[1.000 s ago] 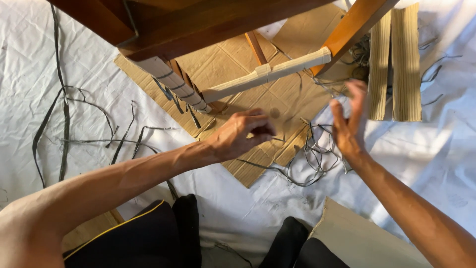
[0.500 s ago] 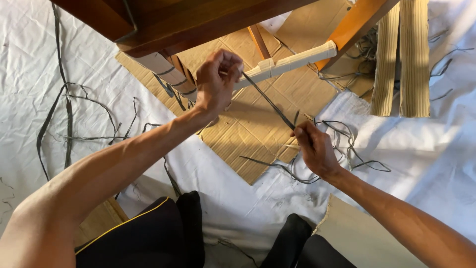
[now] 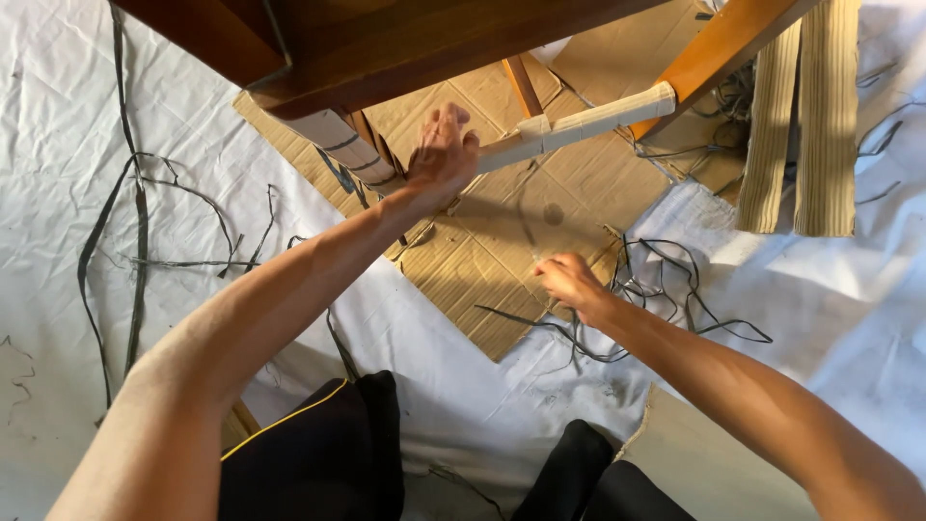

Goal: Wrapping furniture legs with protective cardboard strips and securing them with plastic ties.

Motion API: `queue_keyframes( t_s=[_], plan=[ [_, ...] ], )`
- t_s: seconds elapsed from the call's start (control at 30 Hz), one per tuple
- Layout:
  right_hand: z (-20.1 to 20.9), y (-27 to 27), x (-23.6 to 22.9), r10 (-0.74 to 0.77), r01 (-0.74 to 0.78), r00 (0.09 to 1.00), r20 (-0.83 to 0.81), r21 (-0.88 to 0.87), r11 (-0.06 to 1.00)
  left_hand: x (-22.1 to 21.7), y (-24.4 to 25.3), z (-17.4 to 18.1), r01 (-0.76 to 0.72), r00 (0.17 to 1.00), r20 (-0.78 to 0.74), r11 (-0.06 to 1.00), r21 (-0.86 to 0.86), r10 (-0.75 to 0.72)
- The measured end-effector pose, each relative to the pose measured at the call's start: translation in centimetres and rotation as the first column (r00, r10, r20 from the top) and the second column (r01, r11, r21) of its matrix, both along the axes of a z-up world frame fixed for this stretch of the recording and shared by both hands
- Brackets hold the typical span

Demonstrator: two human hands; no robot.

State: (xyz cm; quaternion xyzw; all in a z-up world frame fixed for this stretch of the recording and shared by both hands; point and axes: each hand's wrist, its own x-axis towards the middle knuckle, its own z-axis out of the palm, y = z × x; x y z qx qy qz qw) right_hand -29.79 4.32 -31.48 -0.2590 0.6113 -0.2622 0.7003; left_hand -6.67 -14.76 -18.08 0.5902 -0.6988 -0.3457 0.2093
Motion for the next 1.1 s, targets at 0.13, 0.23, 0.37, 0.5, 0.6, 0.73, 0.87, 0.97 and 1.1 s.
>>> queue_keyframes(
  t_s=[0.13, 0.23, 0.37, 0.5, 0.6, 0.73, 0.87, 0.97, 1.1],
  plan=[
    [-7.9, -5.0, 2.2, 0.135, -0.122, 0.984, -0.117, 0.108, 0.987, -0.5, -0.6, 0.0, 0.006, 0.976, 0.207, 0.962, 0.273, -0.065],
    [-2.2, -9.5, 5.0, -0.105, 0.089, 0.990, -0.092, -0.165, 0.982, -1.2, -1.3, -0.3, -0.038, 0.962, 0.271, 0.965, 0.260, -0.035],
    [5.3, -13.6, 7.0, -0.249, 0.236, 0.968, -0.030, -0.229, 0.944, -2.1, -3.0, 1.7, -0.109, 0.942, 0.330, 0.873, 0.475, -0.062],
    [6.1, -14.7, 7.4, -0.282, 0.279, 0.959, 0.001, -0.151, 0.948, -2.5, -6.1, -4.9, -0.052, 0.982, 0.184, 0.864, 0.500, -0.048],
    [6.7, -14.3, 7.3, -0.279, 0.279, 0.960, 0.018, -0.155, 0.948, -2.7, -6.9, -7.0, 0.038, 0.997, 0.046, 0.905, 0.424, -0.063],
    [6.9, -13.9, 7.0, -0.252, 0.252, 0.967, 0.027, -0.181, 0.951, -2.7, -5.8, -5.0, 0.133, 0.990, -0.098, 0.907, 0.399, -0.102],
    [6.2, -13.0, 6.7, -0.220, 0.207, 0.975, -0.018, -0.273, 0.939, -2.9, -5.3, -5.5, 0.082, 0.995, -0.078, 0.931, 0.356, -0.058],
    [6.6, -11.1, 6.7, -0.193, 0.082, 0.956, -0.221, -0.432, 0.898, -2.7, -5.2, -5.4, 0.116, 0.991, -0.088, 0.972, 0.206, -0.100],
    [7.7, -7.4, 5.9, -0.181, -0.169, 0.854, -0.489, -0.588, 0.791, -2.2, -4.8, -4.6, -0.009, 0.994, -0.112, 0.999, 0.041, 0.014]
  ],
)
